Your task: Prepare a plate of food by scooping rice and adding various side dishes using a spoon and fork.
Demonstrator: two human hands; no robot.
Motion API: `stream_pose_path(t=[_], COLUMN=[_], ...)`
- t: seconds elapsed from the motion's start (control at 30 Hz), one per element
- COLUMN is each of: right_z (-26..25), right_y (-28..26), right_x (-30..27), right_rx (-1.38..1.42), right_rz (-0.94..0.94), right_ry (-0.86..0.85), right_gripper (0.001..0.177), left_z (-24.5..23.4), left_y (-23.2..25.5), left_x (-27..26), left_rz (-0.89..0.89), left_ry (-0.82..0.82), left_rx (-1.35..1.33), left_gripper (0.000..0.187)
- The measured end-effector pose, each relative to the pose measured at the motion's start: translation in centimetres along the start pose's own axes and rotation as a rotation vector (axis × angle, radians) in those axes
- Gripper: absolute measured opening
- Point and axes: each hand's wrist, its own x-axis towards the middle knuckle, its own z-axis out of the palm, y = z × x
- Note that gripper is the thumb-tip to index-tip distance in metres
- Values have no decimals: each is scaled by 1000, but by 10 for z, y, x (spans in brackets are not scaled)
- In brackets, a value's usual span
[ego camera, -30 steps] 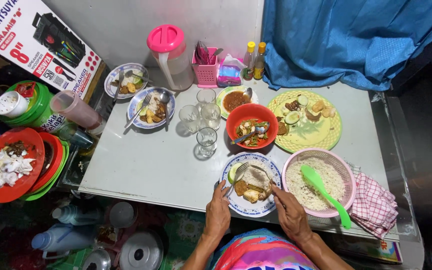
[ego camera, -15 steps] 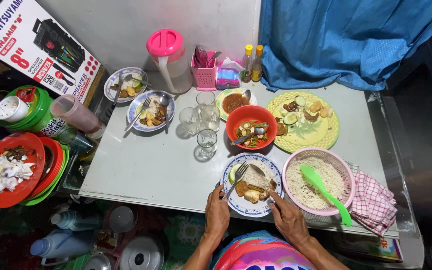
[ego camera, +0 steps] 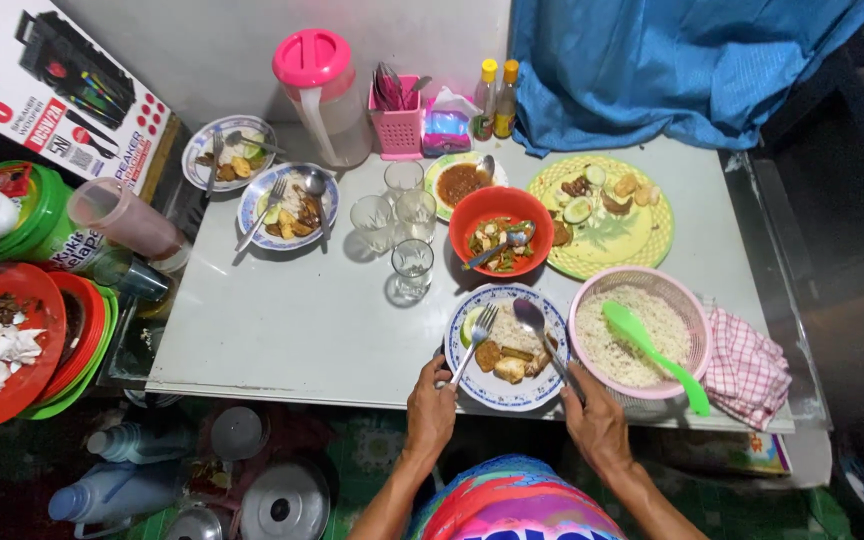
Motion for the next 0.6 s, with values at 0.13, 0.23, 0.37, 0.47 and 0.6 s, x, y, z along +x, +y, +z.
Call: stream_pose_path(t=[0.13,0.23,0.37,0.47,0.6], right_z=[-4,-11,-22,-17,4], right_y=[-12,-28,-58,-54,-21], right_x=[-3,-3,3,9,13], right_rx=[29,61,201,400,738], right_rz=[195,393,764,980,1059], right_ry=[-22,-34,-41,-30,1], right_gripper=[45,47,44,43,44], left_z=[-16,-26,-27,-27,-22], left_y=[6,20,18,33,50], left_x=[1,5,23,33,46], left_rz=[46,-53,-94,-70,5], left_ry=[-38,-107,-134,-160,-157], left_rx=[64,26,29,23,89], left_gripper=[57,52,54,53,42])
